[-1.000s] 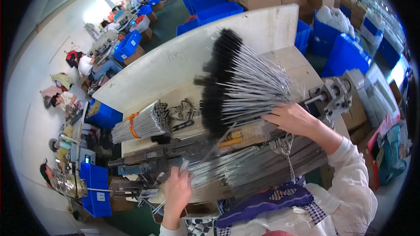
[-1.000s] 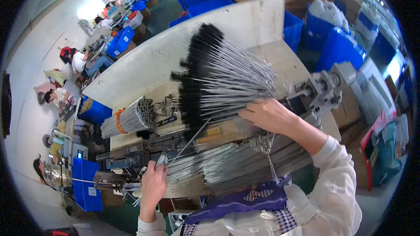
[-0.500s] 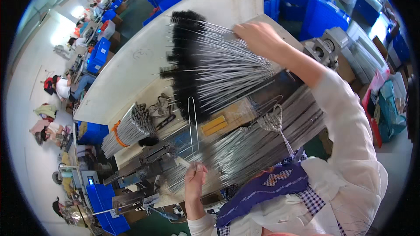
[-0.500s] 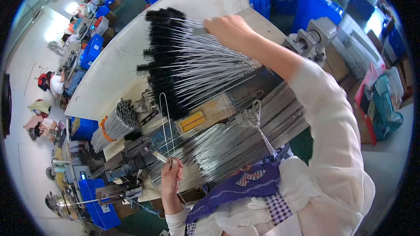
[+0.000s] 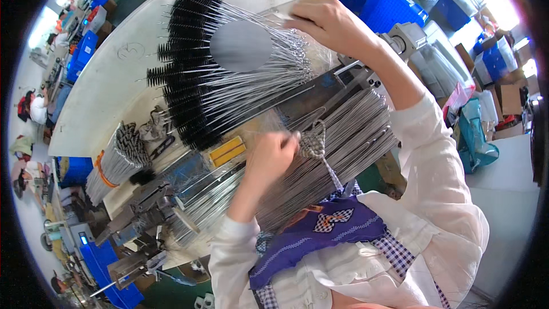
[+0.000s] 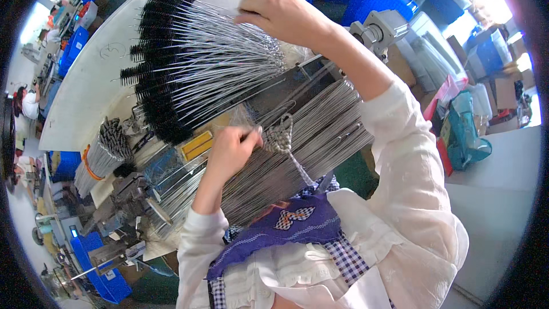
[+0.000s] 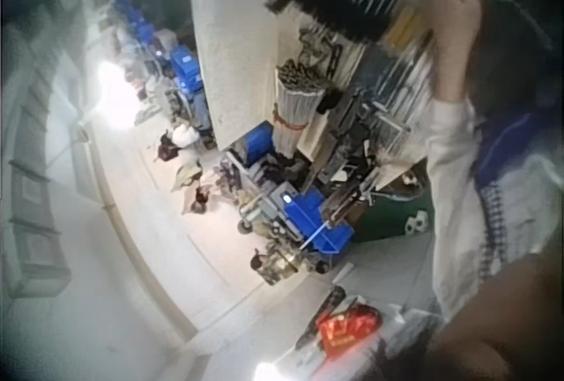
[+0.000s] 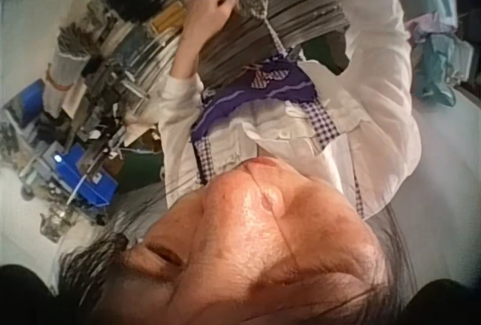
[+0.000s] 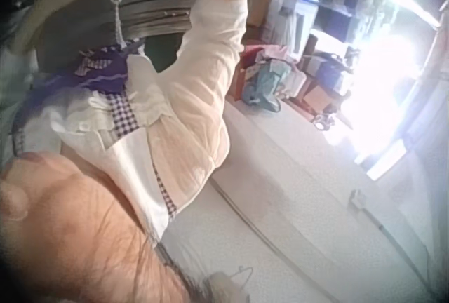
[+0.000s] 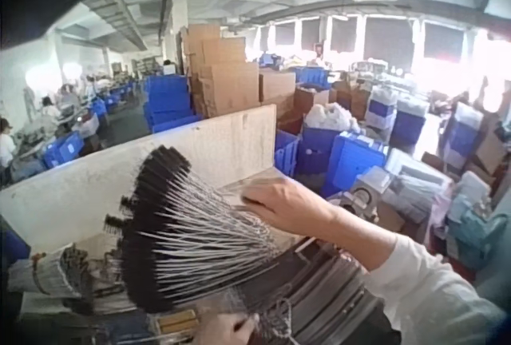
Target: The person manufactures wire brushes by placing metal wires into a machine, arranging bristles between the wires by hand and with a tool, and stacking the twisted wire brushes.
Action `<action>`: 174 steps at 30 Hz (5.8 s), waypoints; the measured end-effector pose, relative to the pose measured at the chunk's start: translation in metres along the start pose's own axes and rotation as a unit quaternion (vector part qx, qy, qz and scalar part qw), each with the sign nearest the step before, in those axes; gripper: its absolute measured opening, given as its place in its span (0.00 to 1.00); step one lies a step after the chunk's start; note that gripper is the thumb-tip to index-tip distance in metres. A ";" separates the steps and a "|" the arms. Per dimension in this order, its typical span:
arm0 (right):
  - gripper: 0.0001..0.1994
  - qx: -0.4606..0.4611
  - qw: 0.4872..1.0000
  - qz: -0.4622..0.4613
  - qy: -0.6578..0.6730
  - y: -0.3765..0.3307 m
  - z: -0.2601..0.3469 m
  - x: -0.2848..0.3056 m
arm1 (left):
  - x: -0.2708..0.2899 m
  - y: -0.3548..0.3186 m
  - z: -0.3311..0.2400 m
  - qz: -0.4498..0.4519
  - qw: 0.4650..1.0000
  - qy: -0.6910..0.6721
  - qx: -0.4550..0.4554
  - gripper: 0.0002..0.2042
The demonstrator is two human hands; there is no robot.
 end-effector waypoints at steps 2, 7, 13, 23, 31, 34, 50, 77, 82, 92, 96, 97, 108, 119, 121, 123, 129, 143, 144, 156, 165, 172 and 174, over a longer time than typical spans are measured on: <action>0.11 0.000 0.998 0.063 -0.024 -0.013 0.008 -0.007 | 0.019 -0.002 0.020 -0.088 0.995 0.034 -0.006 0.17; 0.09 0.203 0.966 0.156 -0.034 -0.041 0.126 -0.083 | 0.103 -0.093 0.021 -0.299 0.939 0.166 -0.041 0.06; 0.09 0.210 0.955 0.044 0.204 0.019 0.194 -0.131 | 0.117 -0.209 0.039 -0.618 0.760 0.188 -0.077 0.05; 0.04 0.155 0.940 0.168 0.253 0.042 0.216 -0.211 | 0.096 -0.197 0.088 -0.232 0.487 -0.833 -0.126 0.17; 0.07 0.174 0.954 0.124 0.212 0.045 0.231 -0.197 | 0.075 -0.207 0.141 -0.470 0.871 -0.082 0.115 0.14; 0.14 0.208 0.963 0.139 0.099 0.006 0.244 -0.158 | 0.040 -0.232 0.182 -0.339 0.838 -0.385 0.186 0.09; 0.09 0.183 0.966 0.168 0.071 -0.019 0.239 -0.113 | 0.074 -0.353 0.299 -0.633 0.580 -0.492 0.141 0.13; 0.06 0.003 0.950 0.257 0.179 0.021 0.123 -0.182 | 0.067 -0.132 0.118 -0.329 0.758 -0.561 0.056 0.13; 0.07 0.093 0.929 0.271 0.235 0.025 0.183 -0.201 | 0.063 -0.128 0.122 -0.302 0.763 -0.568 0.061 0.13; 0.14 -0.180 0.687 0.475 0.520 0.012 0.144 -0.203 | 0.039 -0.094 0.097 -0.202 0.686 -0.693 -0.092 0.32; 0.15 0.009 0.870 0.403 0.285 0.026 0.128 -0.193 | 0.067 -0.101 0.069 -0.139 0.432 -0.872 -0.183 0.42; 0.15 0.048 0.931 0.325 0.157 0.034 0.123 -0.175 | 0.072 -0.111 0.077 -0.176 0.389 -0.890 -0.161 0.44; 0.09 0.130 0.976 0.072 0.161 0.048 0.203 -0.148 | 0.072 -0.132 0.090 -0.200 0.472 -0.834 -0.203 0.47; 0.03 0.128 0.962 0.153 0.187 0.052 0.208 -0.165 | 0.082 -0.135 0.100 -0.266 0.531 -0.789 -0.160 0.44; 0.03 0.132 0.963 0.145 0.186 0.050 0.208 -0.161 | 0.081 -0.135 0.099 -0.271 0.549 -0.776 -0.148 0.44; 0.04 0.151 0.962 0.175 0.144 0.047 0.212 -0.163 | 0.082 -0.137 0.099 -0.264 0.543 -0.782 -0.153 0.44; 0.06 0.138 0.965 0.139 0.173 0.040 0.196 -0.159 | 0.079 -0.134 0.091 -0.253 0.542 -0.788 -0.146 0.43; 0.09 0.081 0.987 0.110 0.083 0.040 0.223 -0.118 | 0.082 -0.146 0.098 -0.269 0.497 -0.804 -0.182 0.37; 0.08 0.100 0.982 0.158 0.005 0.032 0.230 -0.127 | 0.080 -0.145 0.104 -0.264 0.495 -0.808 -0.180 0.37; 0.12 0.158 0.952 0.255 -0.064 0.003 0.255 -0.163 | 0.073 -0.143 0.099 -0.210 0.558 -0.796 -0.101 0.27; 0.08 -0.033 0.969 0.243 0.031 -0.136 0.168 -0.131 | 0.045 -0.115 0.123 -0.308 0.608 -0.723 -0.112 0.18; 0.07 -0.128 0.957 0.223 -0.132 -0.145 0.076 -0.117 | 0.019 -0.095 0.119 -0.294 0.615 -0.730 -0.045 0.15; 0.06 -0.114 0.951 0.241 -0.154 -0.141 0.067 -0.125 | 0.017 -0.115 0.115 -0.322 0.622 -0.713 -0.029 0.17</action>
Point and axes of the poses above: each hand's wrist, its own y-axis towards the middle knuckle, its own x-axis out of the back of the hand, z = x × y, the point moved 9 cm from there along y, towards the middle knuckle, and after that the axes turned 5 degrees about z, right-handed, at the moved point
